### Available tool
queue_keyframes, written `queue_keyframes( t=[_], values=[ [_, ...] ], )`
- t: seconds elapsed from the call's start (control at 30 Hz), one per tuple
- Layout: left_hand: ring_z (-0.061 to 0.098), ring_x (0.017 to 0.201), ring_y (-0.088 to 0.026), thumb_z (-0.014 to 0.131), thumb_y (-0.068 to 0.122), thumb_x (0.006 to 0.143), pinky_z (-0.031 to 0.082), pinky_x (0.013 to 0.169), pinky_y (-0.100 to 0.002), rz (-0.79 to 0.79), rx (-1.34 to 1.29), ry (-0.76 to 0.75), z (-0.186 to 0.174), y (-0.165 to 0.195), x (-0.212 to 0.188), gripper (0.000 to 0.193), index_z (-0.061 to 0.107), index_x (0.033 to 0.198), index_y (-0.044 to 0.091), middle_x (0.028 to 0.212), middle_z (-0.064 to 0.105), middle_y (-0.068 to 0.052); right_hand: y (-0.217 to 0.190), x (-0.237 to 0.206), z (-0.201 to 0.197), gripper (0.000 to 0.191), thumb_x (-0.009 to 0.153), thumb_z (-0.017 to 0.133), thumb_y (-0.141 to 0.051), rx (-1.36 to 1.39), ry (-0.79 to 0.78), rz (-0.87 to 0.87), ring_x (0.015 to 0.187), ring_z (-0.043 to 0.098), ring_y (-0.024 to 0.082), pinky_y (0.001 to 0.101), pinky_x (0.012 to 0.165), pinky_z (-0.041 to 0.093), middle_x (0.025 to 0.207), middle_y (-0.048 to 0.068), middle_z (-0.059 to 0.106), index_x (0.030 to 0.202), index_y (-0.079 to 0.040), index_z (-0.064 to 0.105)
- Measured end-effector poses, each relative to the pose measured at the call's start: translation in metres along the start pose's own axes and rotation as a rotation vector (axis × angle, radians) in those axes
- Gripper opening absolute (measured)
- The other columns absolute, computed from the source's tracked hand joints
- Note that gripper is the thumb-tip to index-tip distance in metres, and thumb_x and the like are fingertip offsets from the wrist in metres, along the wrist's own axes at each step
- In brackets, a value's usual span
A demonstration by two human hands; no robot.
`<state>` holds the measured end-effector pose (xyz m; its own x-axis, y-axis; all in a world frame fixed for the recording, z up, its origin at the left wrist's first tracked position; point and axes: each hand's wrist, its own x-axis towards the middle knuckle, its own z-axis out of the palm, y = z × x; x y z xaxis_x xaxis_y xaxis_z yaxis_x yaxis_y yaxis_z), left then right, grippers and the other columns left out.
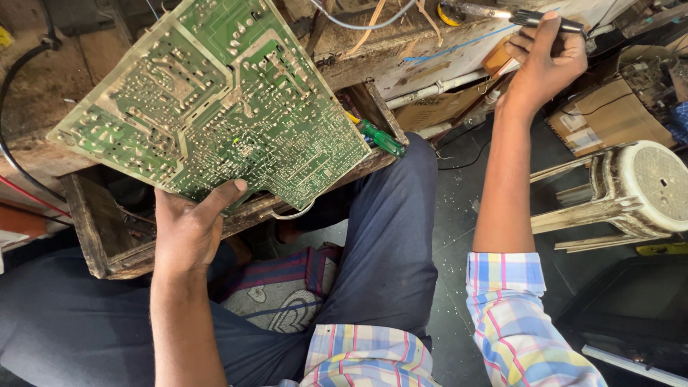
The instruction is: The person sits on the floor and uses a screwdriver to work on a small white electrical switch component, fitting parts into it. They then pick up a large green circuit board, hold it against the workbench, and solder points on the board with a soldering iron.
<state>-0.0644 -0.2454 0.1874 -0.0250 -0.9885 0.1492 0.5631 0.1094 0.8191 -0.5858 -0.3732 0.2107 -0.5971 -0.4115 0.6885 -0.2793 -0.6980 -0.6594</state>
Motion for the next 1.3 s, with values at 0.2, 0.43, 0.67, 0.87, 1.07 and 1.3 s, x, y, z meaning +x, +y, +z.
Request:
queue_keyframes(
  t=[0.2, 0.43, 0.67, 0.87, 1.07, 1.3],
  values=[
    [0.065, 0.119, -0.023, 0.063, -0.023, 0.085, 0.059, 0.097, -0.035, 0.002, 0.023, -0.009, 0.001, 0.0005, 0.0013, 0.063, 0.048, 0.142, -0.001, 0.131, 0.062, -0.013, -0.0066, -0.0003, -0.0038, 0.026, 0.104, 0.072, -0.016, 0.02, 0.022, 0.06, 0.067, 0.077, 0.024, 0.0372, 0.061, 0.071, 0.084, 0.019, 0.073, 0.095, 0.006, 0.063],
    [0.066, 0.117, -0.023, 0.062, -0.022, 0.086, 0.059, 0.095, -0.035, -0.008, 0.019, -0.004, 0.0013, 0.0039, -0.0007, 0.061, 0.048, 0.141, 0.0, 0.13, 0.062, -0.013, -0.0068, 0.0006, -0.0026, 0.025, 0.103, 0.073, -0.016, 0.011, 0.017, 0.06, 0.068, 0.077, 0.022, 0.0364, 0.062, 0.071, 0.085, 0.019, 0.074, 0.094, 0.006, 0.064],
    [0.065, 0.119, -0.023, 0.063, -0.022, 0.086, 0.058, 0.097, -0.035, 0.005, 0.039, -0.008, 0.0032, 0.0035, -0.0001, 0.061, 0.048, 0.141, -0.001, 0.13, 0.063, -0.013, -0.0012, 0.0024, -0.0029, 0.027, 0.106, 0.072, -0.018, -0.013, -0.038, 0.019, 0.072, 0.078, 0.022, 0.0338, 0.062, 0.068, 0.088, 0.02, 0.076, 0.095, 0.005, 0.062],
    [0.066, 0.118, -0.023, 0.063, -0.022, 0.086, 0.058, 0.096, -0.036, -0.006, 0.039, 0.003, 0.0024, 0.0032, -0.0006, 0.061, 0.049, 0.141, 0.0, 0.13, 0.063, -0.013, -0.0043, 0.0011, -0.0018, 0.026, 0.104, 0.073, -0.018, -0.014, -0.009, 0.041, 0.07, 0.078, 0.022, 0.0342, 0.062, 0.068, 0.087, 0.02, 0.076, 0.095, 0.005, 0.063],
    [0.066, 0.119, -0.024, 0.063, -0.023, 0.084, 0.059, 0.096, -0.036, 0.001, 0.022, -0.003, 0.0024, 0.0027, 0.0004, 0.063, 0.048, 0.141, 0.0, 0.13, 0.062, -0.013, -0.0071, 0.0034, -0.0013, 0.026, 0.102, 0.074, -0.017, 0.022, 0.011, 0.084, 0.07, 0.076, 0.023, 0.038, 0.064, 0.071, 0.086, 0.019, 0.074, 0.096, 0.006, 0.063],
    [0.066, 0.118, -0.023, 0.063, -0.023, 0.085, 0.059, 0.095, -0.035, 0.001, 0.025, -0.003, 0.0021, 0.0028, 0.0007, 0.062, 0.049, 0.141, 0.0, 0.13, 0.063, -0.013, -0.0104, 0.0019, -0.0067, 0.026, 0.101, 0.075, -0.017, 0.079, 0.014, 0.112, 0.072, 0.074, 0.022, 0.0403, 0.066, 0.072, 0.087, 0.017, 0.073, 0.1, 0.006, 0.065]
  ],
)
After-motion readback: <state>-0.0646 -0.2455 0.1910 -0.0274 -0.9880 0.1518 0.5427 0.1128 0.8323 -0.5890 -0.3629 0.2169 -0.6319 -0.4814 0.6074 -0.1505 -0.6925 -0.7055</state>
